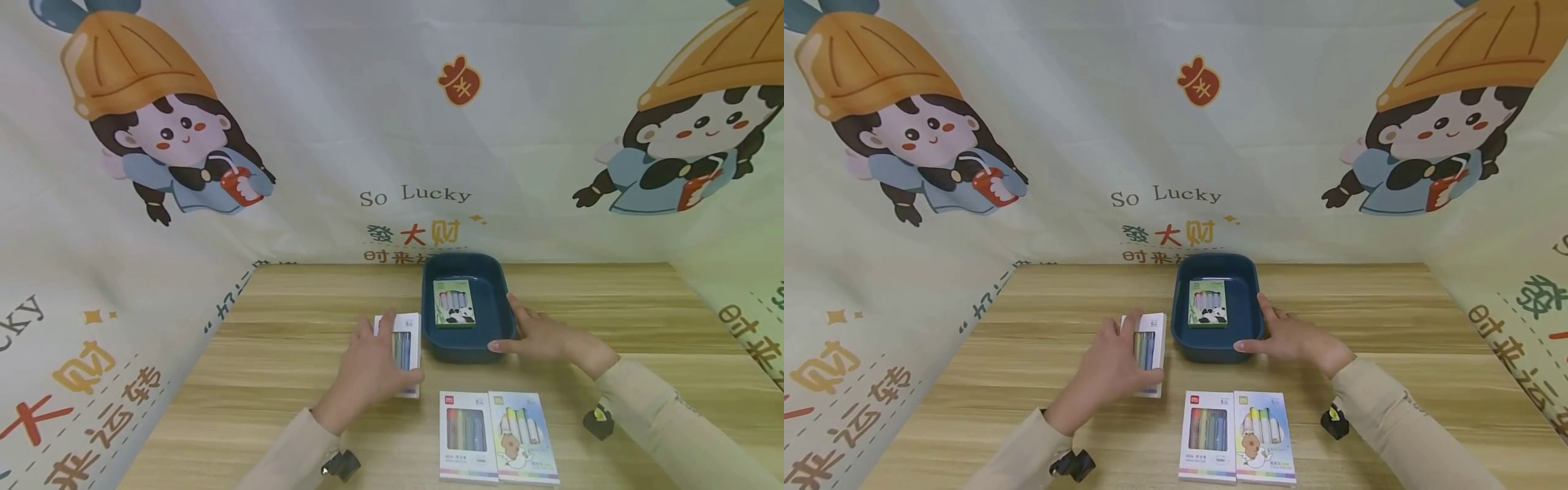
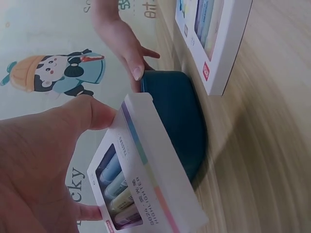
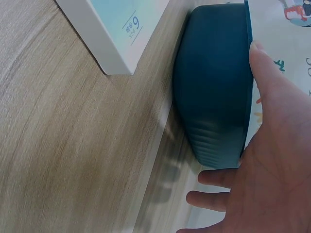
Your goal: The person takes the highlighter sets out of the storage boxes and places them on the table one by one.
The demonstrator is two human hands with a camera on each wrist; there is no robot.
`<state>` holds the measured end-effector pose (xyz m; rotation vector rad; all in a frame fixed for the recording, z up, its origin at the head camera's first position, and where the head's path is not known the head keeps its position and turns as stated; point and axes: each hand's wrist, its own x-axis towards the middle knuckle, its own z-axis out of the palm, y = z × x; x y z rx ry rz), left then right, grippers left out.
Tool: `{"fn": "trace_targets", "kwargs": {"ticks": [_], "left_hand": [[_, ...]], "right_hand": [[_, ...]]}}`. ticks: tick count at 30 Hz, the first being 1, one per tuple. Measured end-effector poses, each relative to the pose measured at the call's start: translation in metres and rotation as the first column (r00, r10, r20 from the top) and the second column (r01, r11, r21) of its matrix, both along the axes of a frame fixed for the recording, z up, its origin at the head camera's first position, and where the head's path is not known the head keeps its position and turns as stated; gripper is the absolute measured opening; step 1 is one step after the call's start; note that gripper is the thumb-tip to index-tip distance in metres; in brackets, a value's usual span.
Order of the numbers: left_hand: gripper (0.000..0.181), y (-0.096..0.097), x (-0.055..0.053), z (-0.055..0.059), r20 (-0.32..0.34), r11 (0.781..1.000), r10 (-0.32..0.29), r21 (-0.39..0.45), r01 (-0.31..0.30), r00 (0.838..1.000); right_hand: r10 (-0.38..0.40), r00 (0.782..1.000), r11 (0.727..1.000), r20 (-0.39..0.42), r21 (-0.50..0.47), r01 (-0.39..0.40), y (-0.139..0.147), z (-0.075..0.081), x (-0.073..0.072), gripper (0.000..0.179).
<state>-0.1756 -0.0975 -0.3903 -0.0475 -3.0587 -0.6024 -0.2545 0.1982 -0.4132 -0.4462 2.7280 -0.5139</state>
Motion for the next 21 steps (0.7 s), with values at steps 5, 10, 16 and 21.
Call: {"fn": "trace_targets", "kwargs": {"ticks": [5,10,16,21], "left_hand": [[0.107,0.000,0.005,-0.004,0.021,1.000,-0.001,-0.003,0.001,1.000],[0.107,0.000,0.011,-0.006,0.016,1.000,-0.016,-0.016,0.016,1.000],[0.108,-0.001,0.016,-0.008,0.039,1.000,-0.025,0.002,0.025,0.999],[0.110,-0.002,0.020,-0.011,0.107,0.999,-0.040,0.002,0.040,0.993]], "right_hand": [[0.002,1.000,1.000,0.000,0.000,-0.002,0.000,0.000,0.000,0.119],[0.002,1.000,1.000,0.003,-0.009,-0.002,0.000,0.000,0.000,0.120],[0.003,1.000,1.000,0.016,-0.006,-0.003,0.001,0.001,0.000,0.119],[0.002,0.999,1.000,0.032,-0.006,-0.002,0.001,0.002,0.001,0.119]]}}
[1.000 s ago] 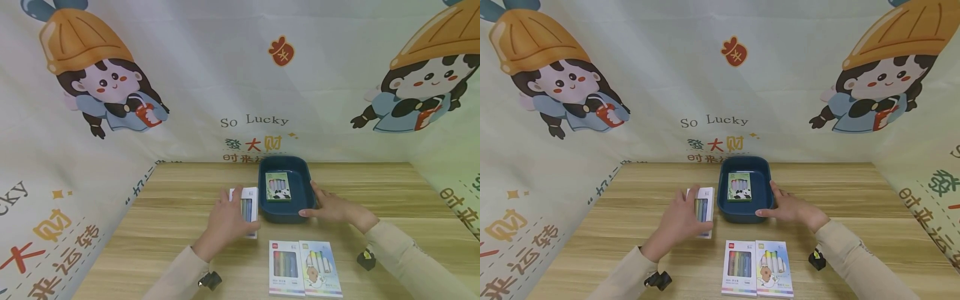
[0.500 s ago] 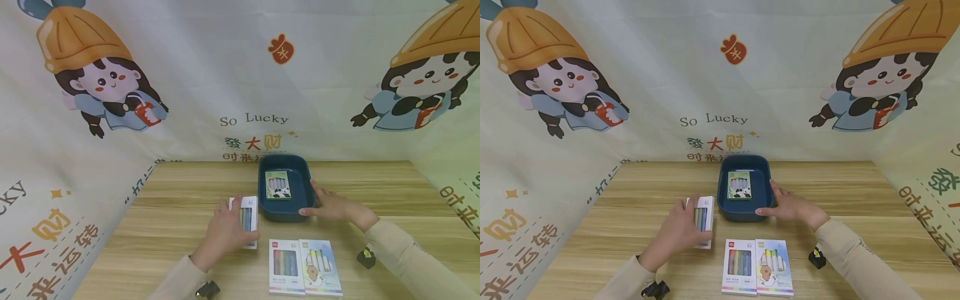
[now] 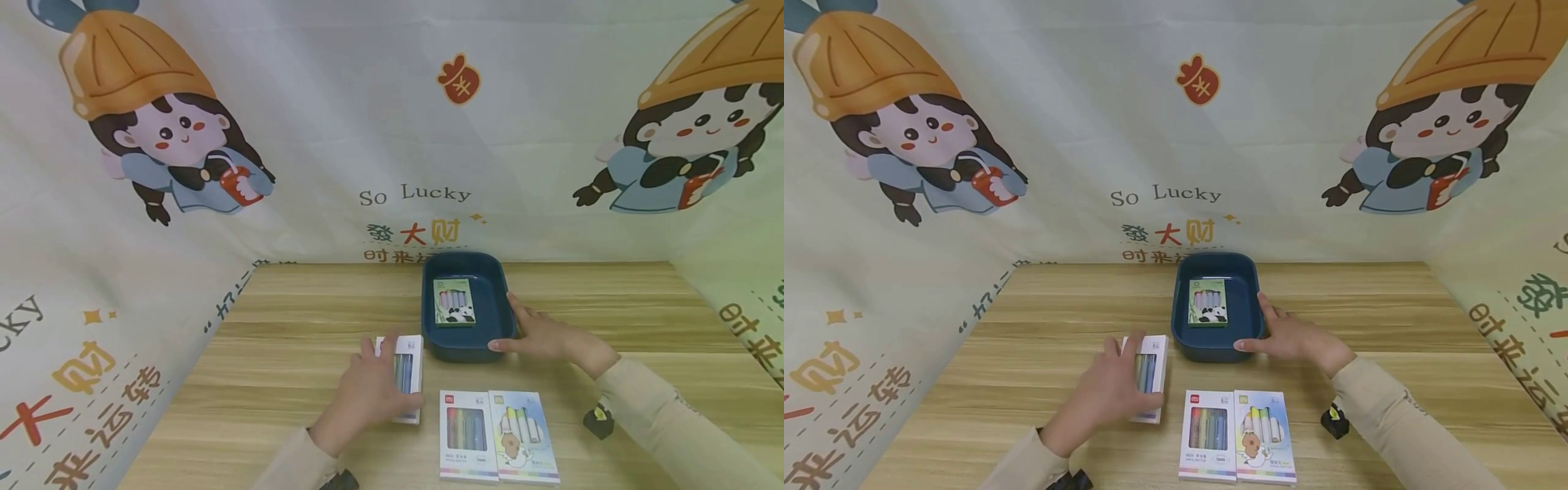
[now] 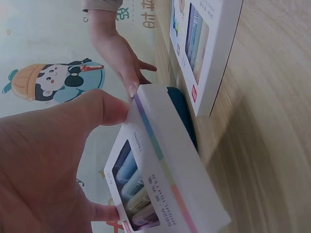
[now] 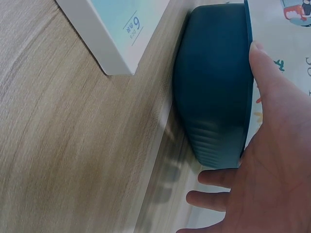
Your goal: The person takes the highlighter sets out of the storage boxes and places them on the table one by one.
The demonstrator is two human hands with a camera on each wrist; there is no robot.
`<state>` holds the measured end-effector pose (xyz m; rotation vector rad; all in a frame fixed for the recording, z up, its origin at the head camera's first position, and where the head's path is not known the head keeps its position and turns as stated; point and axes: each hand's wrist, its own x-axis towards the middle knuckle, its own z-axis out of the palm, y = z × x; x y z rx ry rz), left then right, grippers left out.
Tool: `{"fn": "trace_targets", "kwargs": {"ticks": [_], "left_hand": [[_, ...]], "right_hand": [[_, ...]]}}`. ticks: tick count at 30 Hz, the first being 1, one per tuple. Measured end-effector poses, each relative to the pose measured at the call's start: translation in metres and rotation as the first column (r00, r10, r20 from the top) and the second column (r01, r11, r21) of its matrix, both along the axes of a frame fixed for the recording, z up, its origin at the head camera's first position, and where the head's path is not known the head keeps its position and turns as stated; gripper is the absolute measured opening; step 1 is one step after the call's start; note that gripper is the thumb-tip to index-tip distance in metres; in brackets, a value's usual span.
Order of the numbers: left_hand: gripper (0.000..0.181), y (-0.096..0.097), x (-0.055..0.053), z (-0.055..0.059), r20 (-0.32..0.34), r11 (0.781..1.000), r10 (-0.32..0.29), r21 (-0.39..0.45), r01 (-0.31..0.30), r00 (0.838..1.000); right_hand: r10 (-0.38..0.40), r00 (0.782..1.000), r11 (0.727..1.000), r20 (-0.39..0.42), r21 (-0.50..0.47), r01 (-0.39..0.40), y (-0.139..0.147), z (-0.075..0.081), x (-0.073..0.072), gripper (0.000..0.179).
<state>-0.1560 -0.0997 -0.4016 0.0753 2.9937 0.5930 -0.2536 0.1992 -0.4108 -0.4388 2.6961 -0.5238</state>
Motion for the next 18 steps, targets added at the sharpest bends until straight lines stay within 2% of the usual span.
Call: {"fn": "trace_targets", "kwargs": {"ticks": [9,18], "left_hand": [[0.111,0.002,0.010,-0.008,0.063,1.000,-0.023,0.020,0.022,0.998],[0.108,0.004,0.013,-0.015,0.088,0.999,-0.038,0.012,0.037,0.995]], "right_hand": [[0.005,1.000,1.000,-0.014,0.004,-0.005,0.000,0.000,0.000,0.119],[0.009,1.000,1.000,-0.016,-0.003,-0.009,0.000,0.000,0.000,0.119]]}}
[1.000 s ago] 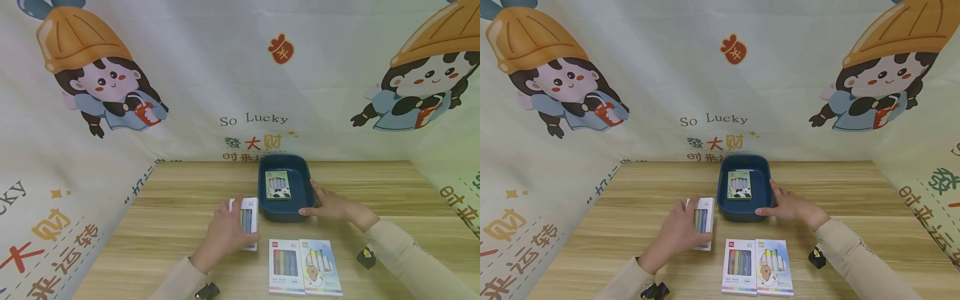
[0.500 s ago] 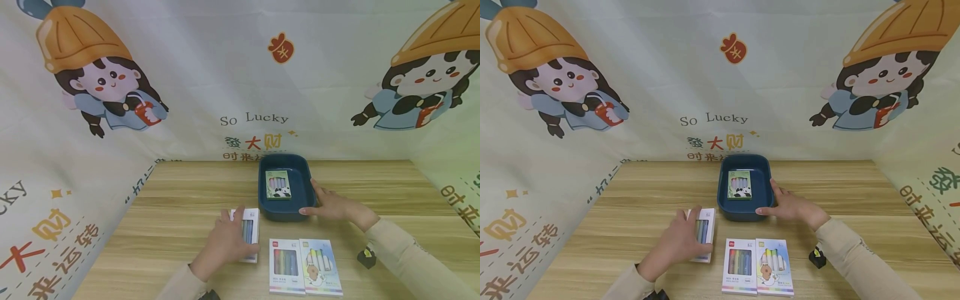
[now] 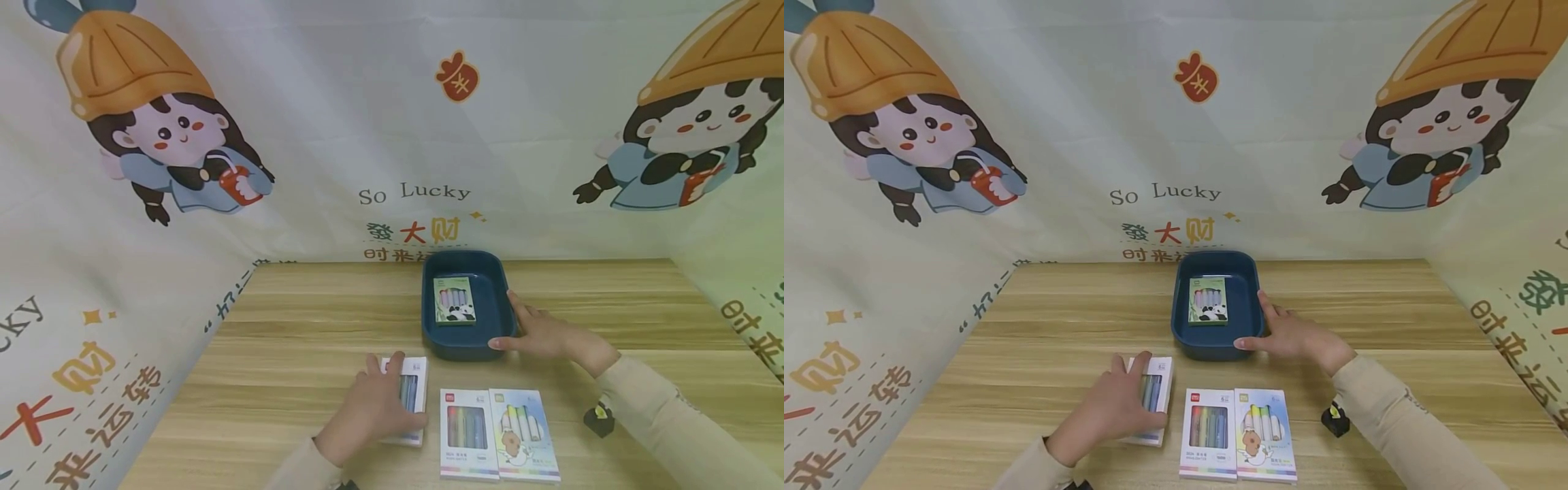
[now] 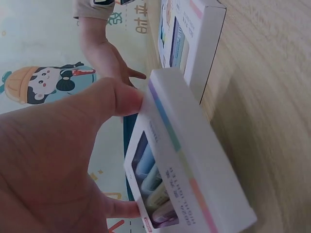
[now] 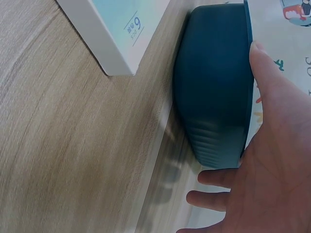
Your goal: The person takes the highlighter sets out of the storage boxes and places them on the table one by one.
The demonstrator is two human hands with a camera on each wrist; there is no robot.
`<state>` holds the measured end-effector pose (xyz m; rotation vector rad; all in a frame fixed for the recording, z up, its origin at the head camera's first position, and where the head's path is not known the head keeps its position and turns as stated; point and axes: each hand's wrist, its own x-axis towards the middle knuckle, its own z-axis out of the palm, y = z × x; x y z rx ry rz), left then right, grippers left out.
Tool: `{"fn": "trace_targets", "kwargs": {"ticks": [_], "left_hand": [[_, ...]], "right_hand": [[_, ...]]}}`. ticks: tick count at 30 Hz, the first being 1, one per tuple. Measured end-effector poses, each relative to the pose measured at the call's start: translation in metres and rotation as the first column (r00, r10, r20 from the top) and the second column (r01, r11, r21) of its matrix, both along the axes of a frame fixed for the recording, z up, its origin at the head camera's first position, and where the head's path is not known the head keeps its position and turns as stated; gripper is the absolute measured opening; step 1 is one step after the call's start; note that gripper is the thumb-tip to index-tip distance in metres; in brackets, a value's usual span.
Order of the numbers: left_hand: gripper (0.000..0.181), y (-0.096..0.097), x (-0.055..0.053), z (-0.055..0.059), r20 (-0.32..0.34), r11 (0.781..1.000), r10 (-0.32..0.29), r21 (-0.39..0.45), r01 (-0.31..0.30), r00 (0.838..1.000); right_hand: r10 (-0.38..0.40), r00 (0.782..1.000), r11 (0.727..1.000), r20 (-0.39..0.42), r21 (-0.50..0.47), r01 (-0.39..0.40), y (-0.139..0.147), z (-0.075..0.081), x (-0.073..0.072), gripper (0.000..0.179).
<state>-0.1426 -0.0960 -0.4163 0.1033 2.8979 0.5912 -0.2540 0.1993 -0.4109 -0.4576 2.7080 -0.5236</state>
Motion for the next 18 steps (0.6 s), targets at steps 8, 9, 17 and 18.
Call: {"fn": "trace_targets", "kwargs": {"ticks": [8,9,17,18], "left_hand": [[0.108,0.004,0.005,-0.007,0.038,0.996,-0.048,-0.074,0.051,0.998],[0.108,0.004,0.005,-0.007,0.042,0.995,-0.051,-0.082,0.055,0.998],[0.110,0.010,0.006,-0.009,0.068,0.990,-0.060,-0.120,0.068,0.996],[0.110,0.011,0.006,-0.009,0.075,0.989,-0.061,-0.128,0.070,0.995]], "right_hand": [[-0.006,1.000,1.000,-0.004,-0.001,0.006,0.000,0.000,-0.001,0.119],[-0.007,1.000,1.000,-0.002,-0.001,0.007,0.000,0.000,-0.001,0.119],[-0.007,1.000,1.000,0.003,0.000,0.007,0.000,0.000,0.000,0.120],[-0.008,1.000,1.000,0.005,0.000,0.008,0.000,0.000,0.000,0.120]]}}
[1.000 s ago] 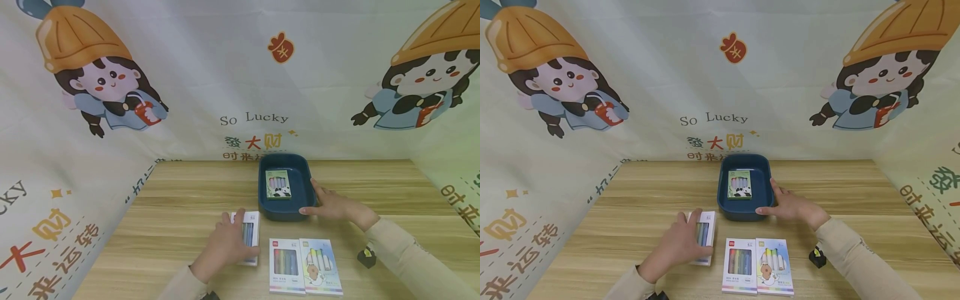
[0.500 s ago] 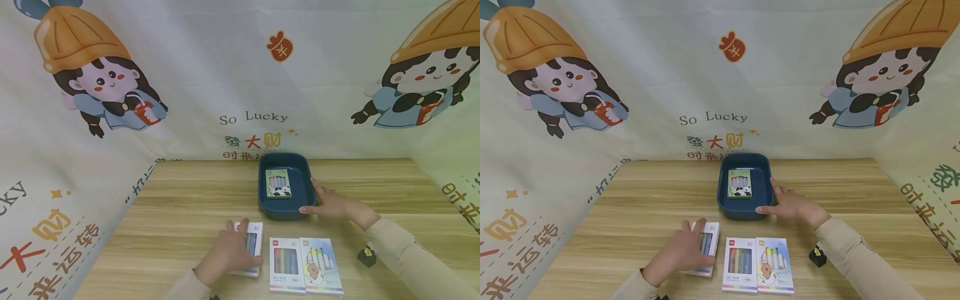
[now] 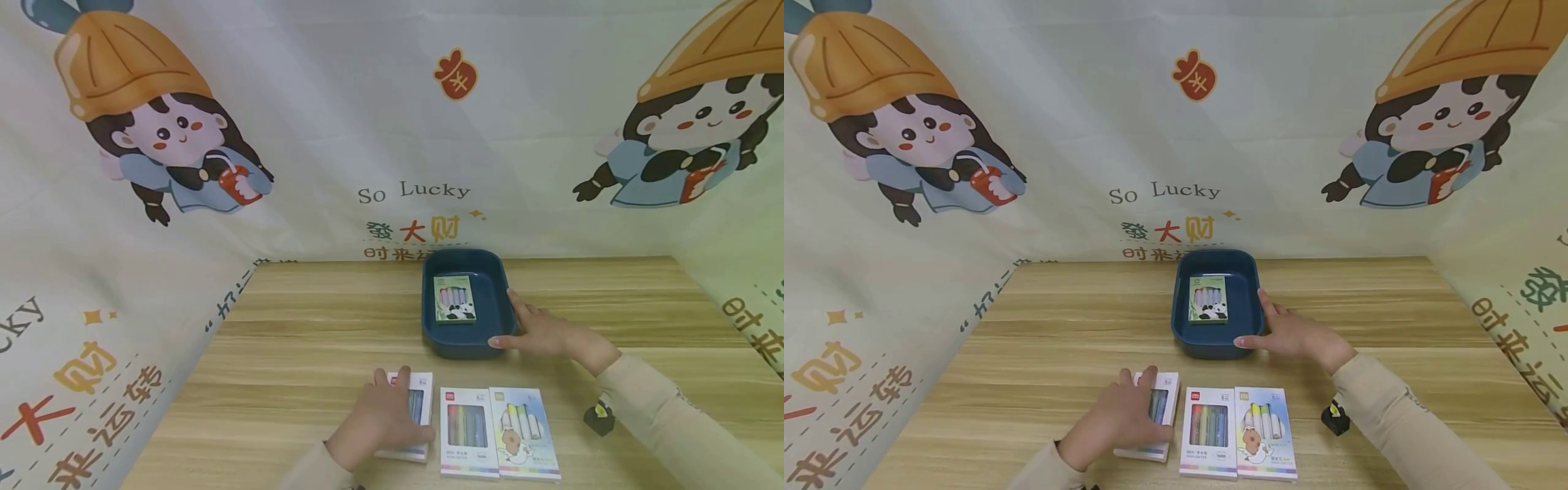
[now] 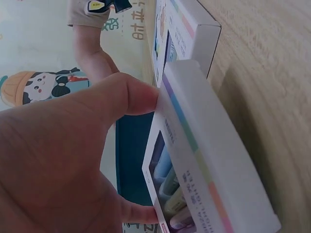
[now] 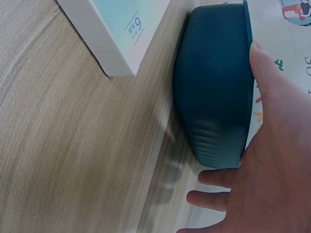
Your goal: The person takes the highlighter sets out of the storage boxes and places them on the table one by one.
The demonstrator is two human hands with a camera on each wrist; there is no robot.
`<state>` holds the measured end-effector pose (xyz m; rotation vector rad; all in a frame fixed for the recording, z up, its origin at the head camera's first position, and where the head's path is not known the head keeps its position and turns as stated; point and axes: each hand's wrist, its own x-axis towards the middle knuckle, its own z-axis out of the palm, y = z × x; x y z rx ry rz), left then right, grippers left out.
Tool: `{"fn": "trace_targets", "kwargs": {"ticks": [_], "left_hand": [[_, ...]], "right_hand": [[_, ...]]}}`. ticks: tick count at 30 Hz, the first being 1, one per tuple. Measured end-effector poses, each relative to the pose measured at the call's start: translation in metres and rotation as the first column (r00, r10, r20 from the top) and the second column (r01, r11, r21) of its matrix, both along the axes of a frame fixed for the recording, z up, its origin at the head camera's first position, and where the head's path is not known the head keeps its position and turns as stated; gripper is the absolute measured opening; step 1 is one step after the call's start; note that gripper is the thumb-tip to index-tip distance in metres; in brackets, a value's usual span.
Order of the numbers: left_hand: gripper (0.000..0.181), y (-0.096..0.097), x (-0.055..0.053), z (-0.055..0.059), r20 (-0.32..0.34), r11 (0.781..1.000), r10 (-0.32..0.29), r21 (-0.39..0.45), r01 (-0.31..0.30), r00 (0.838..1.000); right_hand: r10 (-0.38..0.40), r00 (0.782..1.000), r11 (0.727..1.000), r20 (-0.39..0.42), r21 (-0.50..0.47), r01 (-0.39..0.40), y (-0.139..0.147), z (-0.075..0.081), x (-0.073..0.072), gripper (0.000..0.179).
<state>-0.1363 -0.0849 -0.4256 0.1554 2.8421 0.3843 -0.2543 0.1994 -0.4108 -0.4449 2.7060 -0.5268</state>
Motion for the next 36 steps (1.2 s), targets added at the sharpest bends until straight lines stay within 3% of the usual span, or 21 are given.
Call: {"fn": "trace_targets", "kwargs": {"ticks": [9,36], "left_hand": [[0.110,0.007,0.004,0.002,0.023,0.997,0.012,-0.070,-0.011,1.000],[0.106,0.018,0.011,0.004,0.021,0.998,0.046,-0.048,-0.045,0.999]], "right_hand": [[0.001,1.000,1.000,-0.003,-0.001,-0.001,0.000,0.000,0.000,0.120],[0.014,1.000,1.000,-0.007,0.004,-0.014,0.000,-0.003,-0.002,0.120]]}}
